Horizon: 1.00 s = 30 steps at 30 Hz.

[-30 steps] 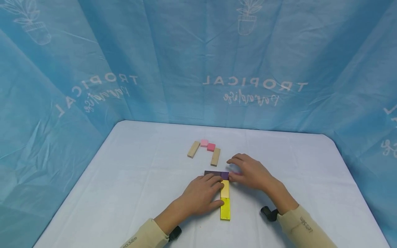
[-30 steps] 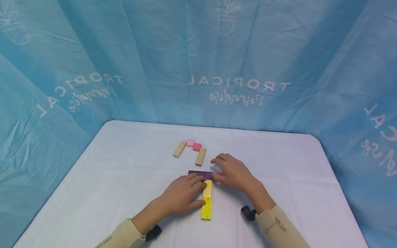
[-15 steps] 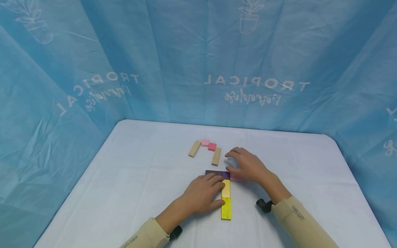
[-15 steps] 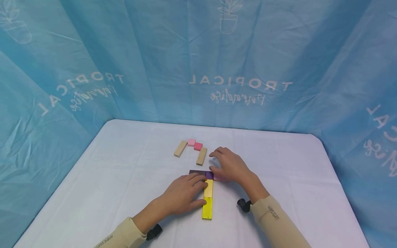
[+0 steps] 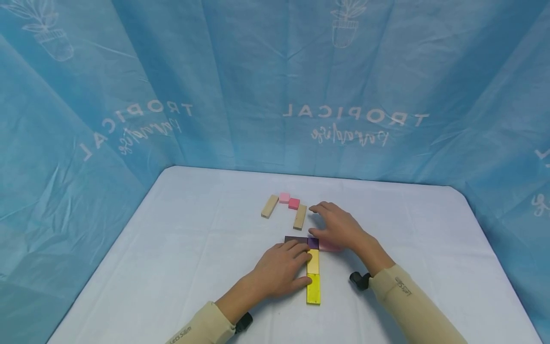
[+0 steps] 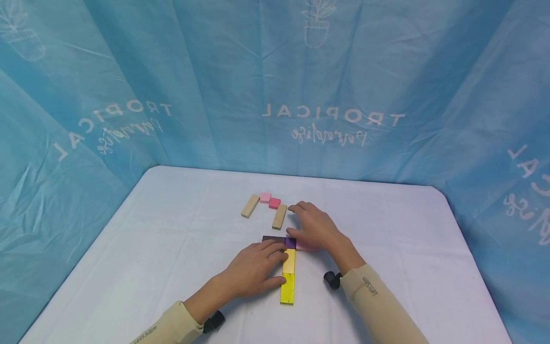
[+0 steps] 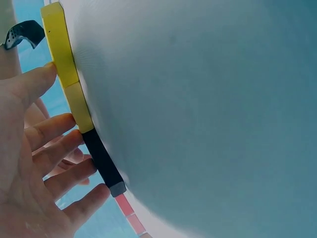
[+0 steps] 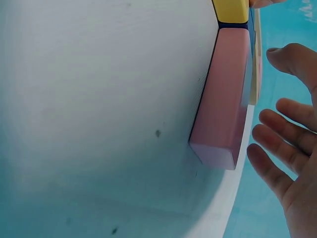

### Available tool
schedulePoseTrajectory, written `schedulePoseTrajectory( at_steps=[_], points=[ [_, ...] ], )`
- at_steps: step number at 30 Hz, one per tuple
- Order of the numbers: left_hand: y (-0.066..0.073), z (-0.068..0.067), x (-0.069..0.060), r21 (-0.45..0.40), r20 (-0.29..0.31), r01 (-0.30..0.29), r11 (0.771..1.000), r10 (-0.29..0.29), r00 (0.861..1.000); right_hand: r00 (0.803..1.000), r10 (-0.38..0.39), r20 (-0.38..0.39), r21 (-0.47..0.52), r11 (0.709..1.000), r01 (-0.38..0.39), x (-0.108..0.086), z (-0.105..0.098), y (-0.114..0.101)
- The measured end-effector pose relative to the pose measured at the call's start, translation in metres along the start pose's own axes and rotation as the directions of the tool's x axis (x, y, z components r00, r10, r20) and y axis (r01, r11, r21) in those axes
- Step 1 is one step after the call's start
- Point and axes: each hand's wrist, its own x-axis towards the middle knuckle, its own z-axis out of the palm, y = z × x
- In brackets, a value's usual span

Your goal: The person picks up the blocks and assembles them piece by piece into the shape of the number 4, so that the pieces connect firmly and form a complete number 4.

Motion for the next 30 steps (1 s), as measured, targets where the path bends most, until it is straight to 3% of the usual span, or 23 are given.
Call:
schedulePoseTrajectory(
  at_steps=[30],
  points=[
    [-0.001, 0.001, 0.000, -0.004, -0.008, -0.009, 1.000, 0.009, 1.000, 1.000, 0.015, 0.023, -0.021, 1.000, -0.014, 0.028, 0.008, -0.009]
  ],
)
